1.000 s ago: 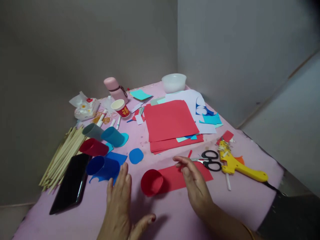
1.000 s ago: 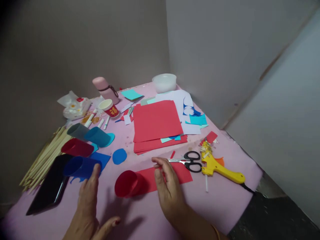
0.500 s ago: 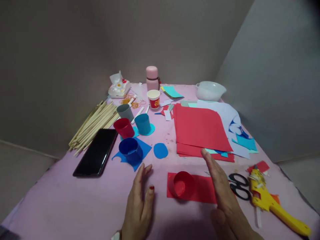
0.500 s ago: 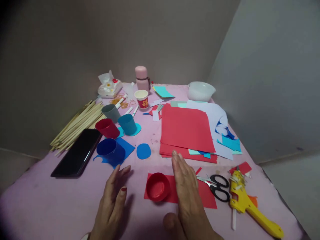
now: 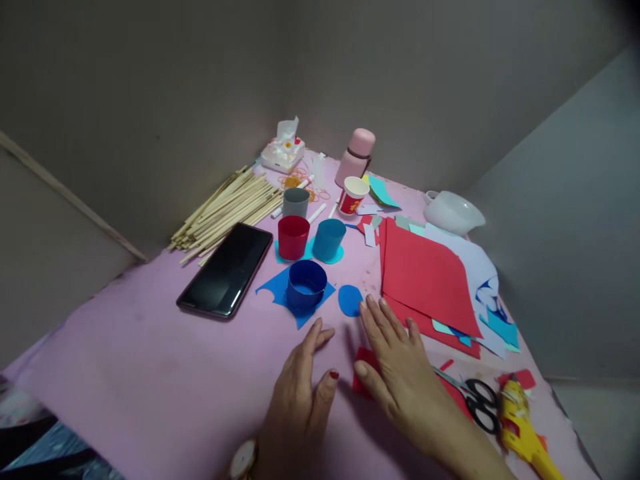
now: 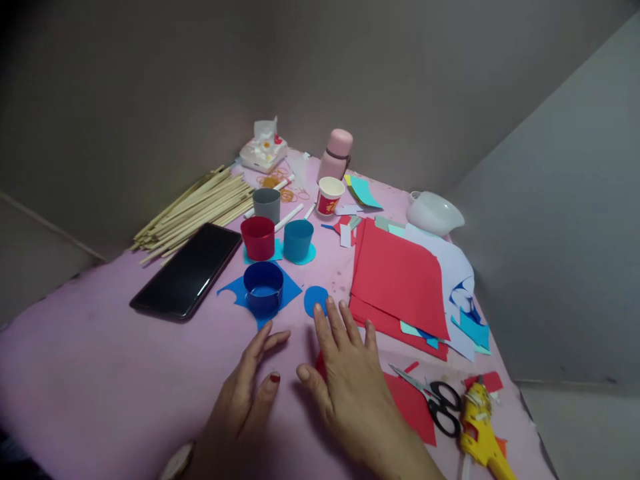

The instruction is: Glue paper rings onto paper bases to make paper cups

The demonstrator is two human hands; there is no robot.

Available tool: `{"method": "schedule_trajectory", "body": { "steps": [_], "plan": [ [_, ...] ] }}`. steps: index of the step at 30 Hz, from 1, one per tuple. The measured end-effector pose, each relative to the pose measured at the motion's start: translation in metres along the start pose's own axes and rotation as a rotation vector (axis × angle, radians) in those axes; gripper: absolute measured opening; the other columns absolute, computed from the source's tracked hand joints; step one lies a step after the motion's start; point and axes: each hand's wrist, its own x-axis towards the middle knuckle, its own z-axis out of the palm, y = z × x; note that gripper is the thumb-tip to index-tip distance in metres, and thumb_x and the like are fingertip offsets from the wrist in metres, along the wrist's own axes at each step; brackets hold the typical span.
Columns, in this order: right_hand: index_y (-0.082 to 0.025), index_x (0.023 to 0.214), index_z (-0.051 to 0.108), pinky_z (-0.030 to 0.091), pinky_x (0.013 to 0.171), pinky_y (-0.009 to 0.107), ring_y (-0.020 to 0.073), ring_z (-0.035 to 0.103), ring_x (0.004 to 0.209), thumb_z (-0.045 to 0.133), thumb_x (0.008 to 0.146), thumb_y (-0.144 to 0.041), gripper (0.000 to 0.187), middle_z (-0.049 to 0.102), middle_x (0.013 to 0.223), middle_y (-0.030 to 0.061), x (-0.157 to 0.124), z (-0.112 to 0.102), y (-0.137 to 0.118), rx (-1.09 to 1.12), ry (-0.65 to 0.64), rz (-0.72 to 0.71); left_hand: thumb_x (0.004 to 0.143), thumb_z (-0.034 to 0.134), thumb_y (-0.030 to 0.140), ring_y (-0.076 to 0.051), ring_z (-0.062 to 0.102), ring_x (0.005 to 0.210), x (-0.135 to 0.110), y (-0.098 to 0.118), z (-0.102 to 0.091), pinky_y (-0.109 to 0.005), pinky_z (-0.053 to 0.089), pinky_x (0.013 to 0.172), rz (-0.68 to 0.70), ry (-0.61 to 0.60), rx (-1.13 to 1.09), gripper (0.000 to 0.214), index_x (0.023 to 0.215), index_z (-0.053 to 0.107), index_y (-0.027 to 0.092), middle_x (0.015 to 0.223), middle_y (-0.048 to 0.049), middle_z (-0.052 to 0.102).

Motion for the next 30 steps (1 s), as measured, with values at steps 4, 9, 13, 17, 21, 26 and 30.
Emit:
{"method": "schedule_trajectory", "body": {
  "steps": [4,9,13,17,21,26,30],
  "plan": [
    [-0.023,0.149,0.008,0.021,0.108,0.064,0.0292,0.01,0.143,0.018,0.095,-0.056,0.064,0.007,0.157,0.0047,0.001,0.0,-0.002,-0.034,-0.01,0.041,0.096,0.032,0.036,-0.021,0.056,0.118,-0.002,0.003,0.0,-0.045,0.047,0.095,0.044,0.002,0.031,0.05,0.143,0.014,0.033,0.13,-0.0094,0.056],
    [-0.022,0.149,0.013,0.021,0.108,0.064,0.0293,0.01,0.143,0.023,0.095,-0.053,0.064,0.008,0.157,0.0048,0.0,-0.001,-0.004,-0.05,0.0,0.038,0.097,0.032,0.034,-0.02,0.055,0.119,-0.002,0.001,0.0,-0.043,0.047,0.096,0.064,0.008,0.02,0.05,0.143,0.013,0.033,0.131,-0.0093,0.056],
    [-0.02,0.149,0.014,0.021,0.109,0.063,0.0291,0.009,0.144,0.026,0.095,-0.051,0.064,0.008,0.157,0.0048,0.001,0.0,-0.004,-0.05,0.009,0.045,0.097,0.033,0.032,-0.018,0.052,0.122,-0.002,-0.001,0.0,-0.042,0.045,0.099,0.071,0.002,0.009,0.05,0.143,0.014,0.032,0.134,-0.0084,0.054],
    [-0.021,0.149,0.014,0.021,0.109,0.063,0.0294,0.009,0.144,0.031,0.094,-0.051,0.065,0.009,0.157,0.0049,0.004,0.0,-0.007,-0.055,0.01,0.049,0.097,0.033,0.032,-0.018,0.051,0.123,-0.002,-0.003,0.0,-0.041,0.044,0.101,0.07,-0.011,0.01,0.048,0.143,0.017,0.029,0.134,-0.0091,0.054],
    [-0.02,0.149,0.016,0.02,0.109,0.062,0.0305,0.009,0.143,0.037,0.092,-0.052,0.069,0.009,0.157,0.0068,0.007,-0.002,-0.01,-0.04,0.005,0.059,0.097,0.032,0.034,-0.019,0.051,0.122,0.001,-0.004,-0.001,-0.044,0.043,0.102,0.049,-0.016,-0.003,0.046,0.141,0.023,0.026,0.133,-0.0099,0.054],
    [-0.021,0.149,0.016,0.022,0.108,0.063,0.0317,0.012,0.143,0.04,0.089,-0.059,0.075,0.014,0.157,0.0099,0.007,-0.006,-0.011,0.033,0.052,0.035,0.096,0.032,0.041,-0.021,0.05,0.123,0.006,-0.005,0.001,-0.048,0.039,0.105,-0.016,-0.04,-0.053,0.047,0.139,0.029,0.022,0.136,-0.0133,0.051],
    [-0.018,0.149,0.014,0.02,0.105,0.068,0.0346,0.012,0.143,0.042,0.085,-0.064,0.084,0.012,0.156,0.0136,0.005,-0.011,-0.012,0.11,0.064,-0.01,0.095,0.031,0.044,-0.022,0.052,0.121,0.008,-0.006,0.0,-0.047,0.04,0.104,-0.066,-0.032,-0.094,0.049,0.137,0.033,0.018,0.135,-0.0157,0.051]
  ]
}}
